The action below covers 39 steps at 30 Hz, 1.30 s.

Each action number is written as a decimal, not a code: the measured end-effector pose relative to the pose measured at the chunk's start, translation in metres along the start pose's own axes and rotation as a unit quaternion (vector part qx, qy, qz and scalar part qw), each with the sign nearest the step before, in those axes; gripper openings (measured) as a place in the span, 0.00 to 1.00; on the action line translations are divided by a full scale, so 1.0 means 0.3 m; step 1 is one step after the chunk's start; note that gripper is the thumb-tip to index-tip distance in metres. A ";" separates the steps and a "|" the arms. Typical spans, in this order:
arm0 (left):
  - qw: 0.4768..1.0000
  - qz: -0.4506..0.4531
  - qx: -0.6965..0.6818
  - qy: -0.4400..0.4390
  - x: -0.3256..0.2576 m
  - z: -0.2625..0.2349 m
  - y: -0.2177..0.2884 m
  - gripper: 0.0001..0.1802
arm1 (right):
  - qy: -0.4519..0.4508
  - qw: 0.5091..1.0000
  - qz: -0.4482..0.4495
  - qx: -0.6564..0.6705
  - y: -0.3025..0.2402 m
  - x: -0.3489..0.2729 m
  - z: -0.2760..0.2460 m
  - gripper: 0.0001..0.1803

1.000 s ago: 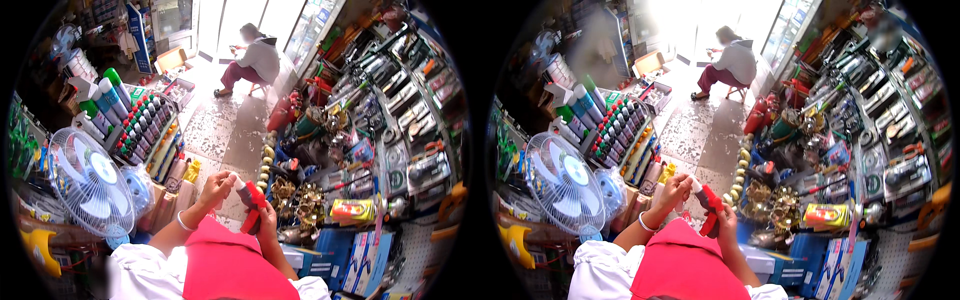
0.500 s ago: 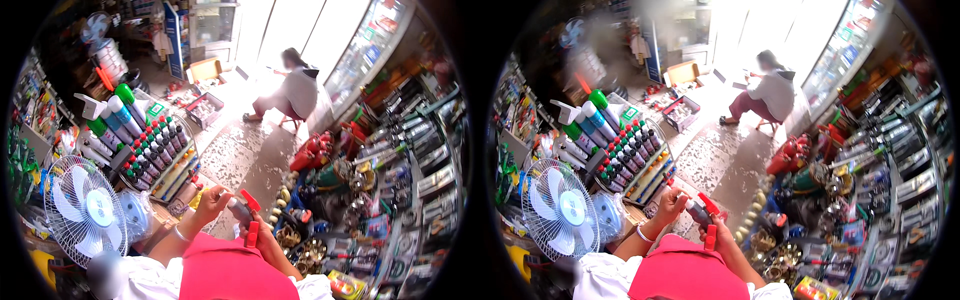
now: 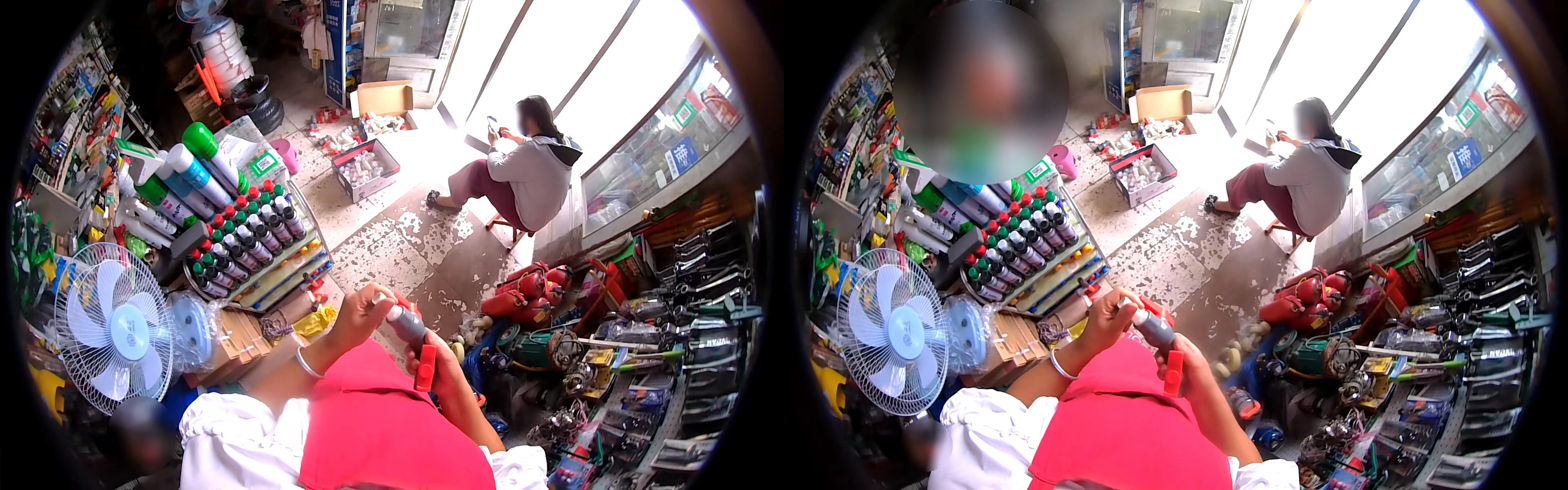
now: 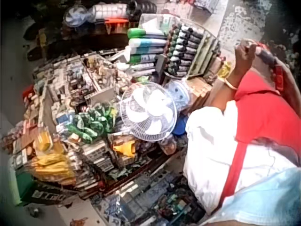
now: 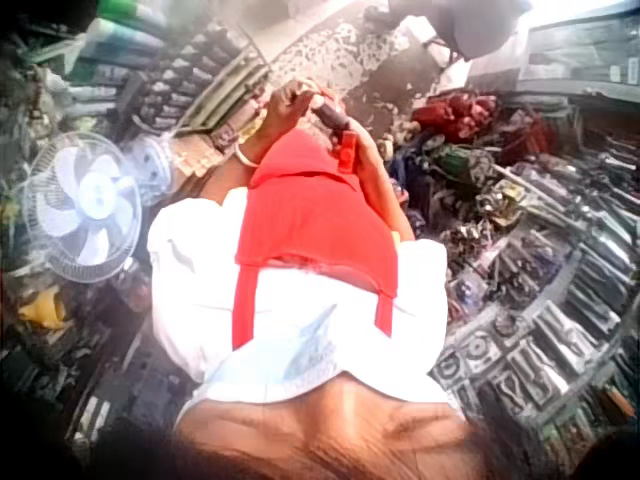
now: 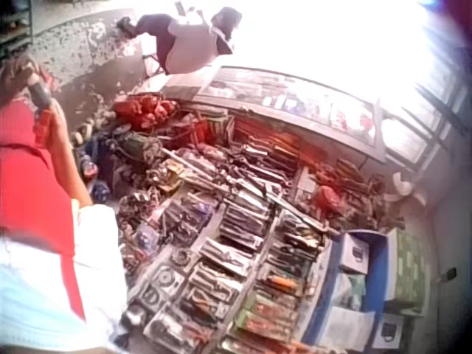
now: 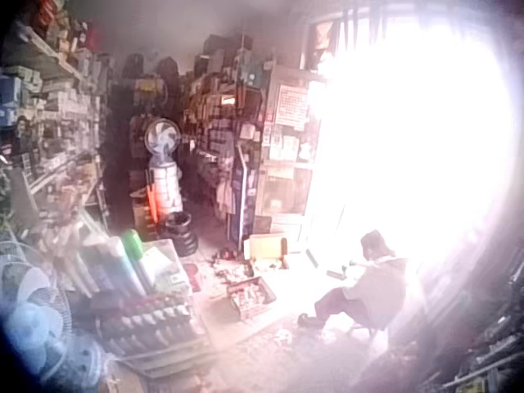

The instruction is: The person sits on the floor of a hardware store and assembles various plastic plumbing fittings. They connect red and grey valve components and white pipe connectors by hand, testing the fit of different pieces. The person then sorts the assembled and loose parts into cardboard boxes.

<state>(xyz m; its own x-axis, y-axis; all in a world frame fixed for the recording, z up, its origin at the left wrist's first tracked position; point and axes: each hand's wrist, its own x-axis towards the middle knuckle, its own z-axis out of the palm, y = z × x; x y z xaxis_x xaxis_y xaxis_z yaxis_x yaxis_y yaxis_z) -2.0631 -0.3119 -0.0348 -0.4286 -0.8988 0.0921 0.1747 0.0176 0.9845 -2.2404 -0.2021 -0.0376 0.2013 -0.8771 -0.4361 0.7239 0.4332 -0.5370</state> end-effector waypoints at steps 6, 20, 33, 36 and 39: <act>0.990 -0.088 -0.086 0.063 0.312 0.025 -0.144 0.24 | 0.148 0.896 -0.250 -0.337 -0.174 0.218 -0.005 0.17; 0.994 -0.093 -0.026 0.049 1.206 -0.231 -0.160 0.27 | 0.137 0.870 -0.262 -0.395 -0.708 0.940 0.091 0.14; 0.853 -0.172 -0.472 0.140 1.536 -0.480 -0.250 0.28 | -0.091 0.911 -0.137 -0.379 -0.937 1.662 0.207 0.15; 0.739 -0.146 -0.643 0.134 1.653 -0.576 -0.229 0.31 | -0.046 0.984 -0.003 -0.173 -1.050 1.836 0.234 0.17; 0.740 -0.131 -0.616 0.237 1.765 -0.536 -0.255 0.24 | -0.006 0.986 -0.008 -0.166 -1.150 2.024 0.238 0.16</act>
<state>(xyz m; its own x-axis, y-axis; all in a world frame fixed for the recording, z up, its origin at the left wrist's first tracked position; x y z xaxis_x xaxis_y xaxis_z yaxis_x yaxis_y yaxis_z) -2.1609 -0.8595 -0.0855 -0.2829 -0.8586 -0.4274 0.9410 -0.3347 0.0494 -2.3206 -0.8990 -0.0656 0.2009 -0.8857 -0.4185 0.4706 0.4620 -0.7517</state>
